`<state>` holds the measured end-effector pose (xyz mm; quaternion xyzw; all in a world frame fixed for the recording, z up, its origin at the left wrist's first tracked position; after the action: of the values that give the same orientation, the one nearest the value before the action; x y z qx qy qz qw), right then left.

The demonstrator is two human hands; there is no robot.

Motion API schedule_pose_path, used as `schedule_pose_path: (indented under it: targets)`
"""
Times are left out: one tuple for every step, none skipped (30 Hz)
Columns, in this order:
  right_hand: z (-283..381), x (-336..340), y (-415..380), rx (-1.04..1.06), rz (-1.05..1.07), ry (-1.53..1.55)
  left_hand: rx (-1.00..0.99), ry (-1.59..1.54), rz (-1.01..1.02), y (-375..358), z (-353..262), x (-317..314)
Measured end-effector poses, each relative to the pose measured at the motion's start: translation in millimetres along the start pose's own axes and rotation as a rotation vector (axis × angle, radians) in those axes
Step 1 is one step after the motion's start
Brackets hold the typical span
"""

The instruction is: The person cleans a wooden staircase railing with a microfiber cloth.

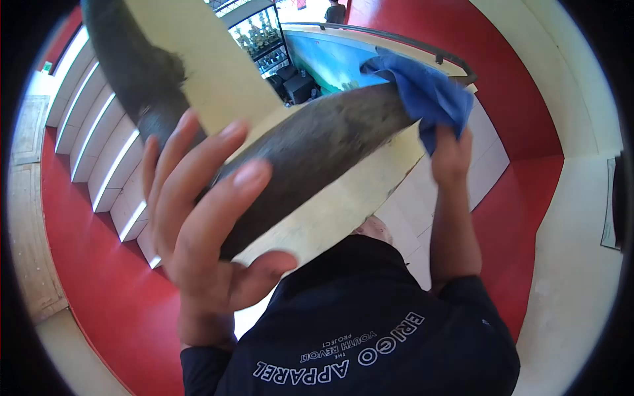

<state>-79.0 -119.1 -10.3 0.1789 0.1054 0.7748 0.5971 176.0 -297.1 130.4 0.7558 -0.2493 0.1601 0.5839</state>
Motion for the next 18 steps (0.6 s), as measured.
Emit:
schedule_pose_path:
  targets:
    - [1, -4, 3, -0.158, 0.021, 0.038, -0.02, -0.055, -0.015, 0, 1, 2]
    - [27, -13, -2, -0.044, 0.04, 0.08, -0.04, -0.11, -0.029, 0, 2, 3]
    - [63, -27, -10, 0.074, 0.06, 0.122, -0.061, -0.164, -0.041, 0, 3, 5]
    - [84, -33, -31, 0.081, 0.075, 0.151, -0.092, -0.229, -0.055, -2, 4, 8]
    - [106, -39, -53, 0.089, 0.091, 0.18, -0.097, -0.271, -0.068, -5, 5, 12]
    - [125, -42, -62, 0.315, 0.088, 0.151, -0.104, -0.312, -0.08, -9, 6, 16]
    - [144, -44, -75, 0.54, 0.066, 0.126, -0.104, -0.341, -0.096, -10, 8, 21]
    - [160, -51, -84, 0.685, 0.153, 0.053, -0.094, -0.367, -0.112, -12, 6, 25]
    - [174, -58, -95, 0.831, 0.237, -0.004, -0.092, -0.38, -0.13, -13, 2, 29]
    - [203, -60, -109, 0.673, 0.435, -0.013, -0.086, -0.387, -0.154, -14, -2, 33]
    - [209, -64, -116, 0.558, 0.569, 0.066, -0.134, -0.364, -0.156, -14, -4, 42]
    - [215, -68, -124, 0.43, 0.688, 0.135, -0.183, -0.342, -0.16, -15, -6, 50]
    - [216, -68, -127, 0.349, 0.748, 0.296, -0.231, -0.32, -0.165, -17, -8, 58]
    - [223, -66, -125, 0.347, 0.727, 0.29, -0.221, -0.349, -0.154, -24, -6, 66]
    - [230, -65, -123, 0.344, 0.706, 0.283, -0.214, -0.376, -0.146, -28, -4, 73]
    - [248, -58, -120, 0.428, 0.595, 0.114, -0.209, -0.366, -0.175, -26, 1, 82]
    - [254, -61, -111, 0.509, 0.543, 0.083, -0.201, -0.355, -0.211, -22, 5, 91]
    - [259, -64, -102, 0.588, 0.485, 0.049, -0.184, -0.342, -0.254, -20, 9, 102]
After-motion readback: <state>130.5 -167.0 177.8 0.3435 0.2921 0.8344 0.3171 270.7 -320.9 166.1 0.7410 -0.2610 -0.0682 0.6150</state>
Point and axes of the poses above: each hand's wrist, its own y-axis towards the middle knuckle, its own x-axis out of the back of the hand, z = x × y, the point moved 8 cm from there along y, towards the middle knuckle, and after that the axes turned 14 degrees about -z, right-handed, at the moved point
